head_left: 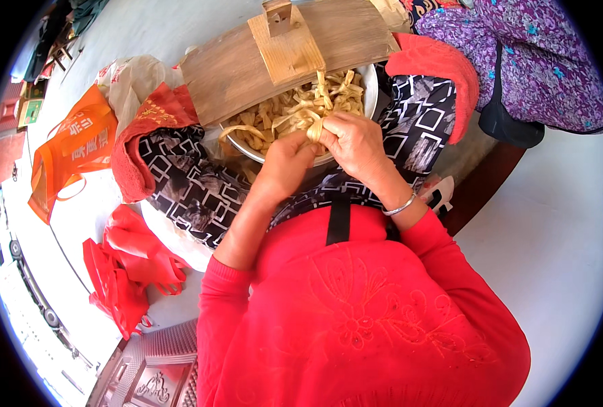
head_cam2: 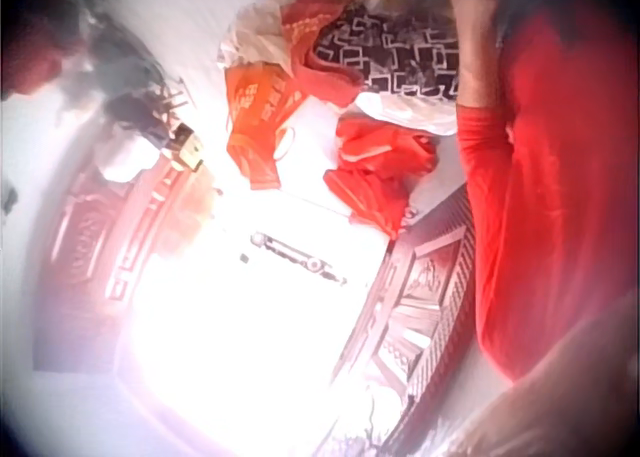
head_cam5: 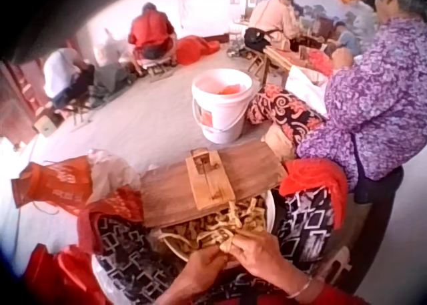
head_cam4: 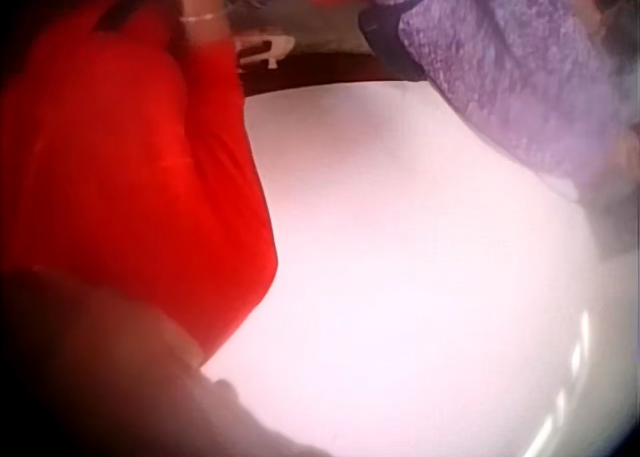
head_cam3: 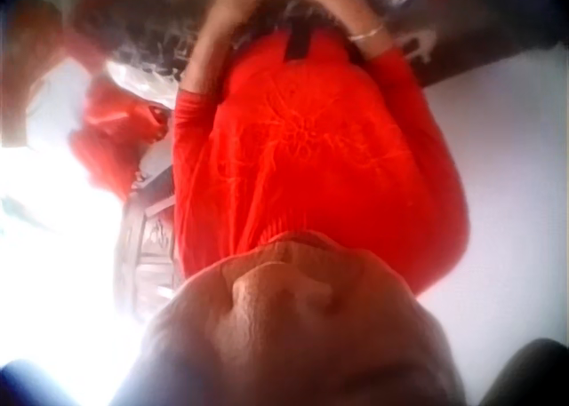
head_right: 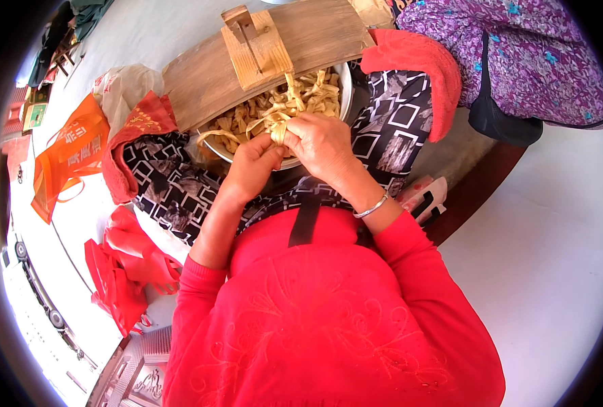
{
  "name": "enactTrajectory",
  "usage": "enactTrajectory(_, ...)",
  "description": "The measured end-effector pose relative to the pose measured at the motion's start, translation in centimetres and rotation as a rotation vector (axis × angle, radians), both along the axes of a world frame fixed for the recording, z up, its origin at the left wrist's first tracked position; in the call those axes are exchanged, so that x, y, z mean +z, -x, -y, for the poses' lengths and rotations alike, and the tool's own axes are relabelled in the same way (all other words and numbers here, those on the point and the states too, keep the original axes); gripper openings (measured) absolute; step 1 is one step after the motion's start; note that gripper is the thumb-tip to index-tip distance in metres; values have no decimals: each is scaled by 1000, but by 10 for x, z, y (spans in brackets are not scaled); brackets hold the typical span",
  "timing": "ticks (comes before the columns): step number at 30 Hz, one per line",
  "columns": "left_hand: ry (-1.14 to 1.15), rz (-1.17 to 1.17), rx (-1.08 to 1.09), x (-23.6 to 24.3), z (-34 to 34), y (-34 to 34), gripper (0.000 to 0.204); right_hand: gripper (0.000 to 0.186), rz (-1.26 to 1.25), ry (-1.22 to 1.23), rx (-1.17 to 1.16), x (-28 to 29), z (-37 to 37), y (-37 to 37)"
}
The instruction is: The person sits and uses their hands to peel or break apart yellow food pieces, placing them into a metal bowl while occasionally moving a wooden lid.
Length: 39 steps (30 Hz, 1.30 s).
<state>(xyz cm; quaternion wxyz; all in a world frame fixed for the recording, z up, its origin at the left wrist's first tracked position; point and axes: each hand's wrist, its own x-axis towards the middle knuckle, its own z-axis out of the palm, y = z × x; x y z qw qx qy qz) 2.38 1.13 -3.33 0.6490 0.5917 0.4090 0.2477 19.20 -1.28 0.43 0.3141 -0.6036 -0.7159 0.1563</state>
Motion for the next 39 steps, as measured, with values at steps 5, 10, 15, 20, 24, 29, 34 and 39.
enactTrajectory(5, -917, -579, 60, 39, 3, -7, 6, 24, -359, 374, -9, -10, 3, -5)
enactTrajectory(10, -1182, -457, 182, 34, -4, -8, 28, 32, -989, 700, 22, -14, -3, -7)
enactTrajectory(15, -1047, -255, 209, 31, -6, -5, 33, 23, -1640, 944, 30, -15, -3, -2)
enactTrajectory(20, -626, -76, 232, 67, 0, -10, 19, 12, -1115, 534, 56, -12, -8, 7)
enactTrajectory(24, -369, -346, 185, 59, -16, -14, 25, 7, -727, 159, 11, 5, -10, 17)
enactTrajectory(29, 271, 239, 344, 32, -21, -18, 23, 4, -785, -77, -41, 6, -17, 15)
enactTrajectory(34, 235, 173, 263, 32, 9, 5, 23, 7, -992, -84, -120, -11, -31, 9)
enactTrajectory(39, -697, -446, 219, 48, -4, 23, 15, 52, -1070, 92, -140, 8, -35, -7)
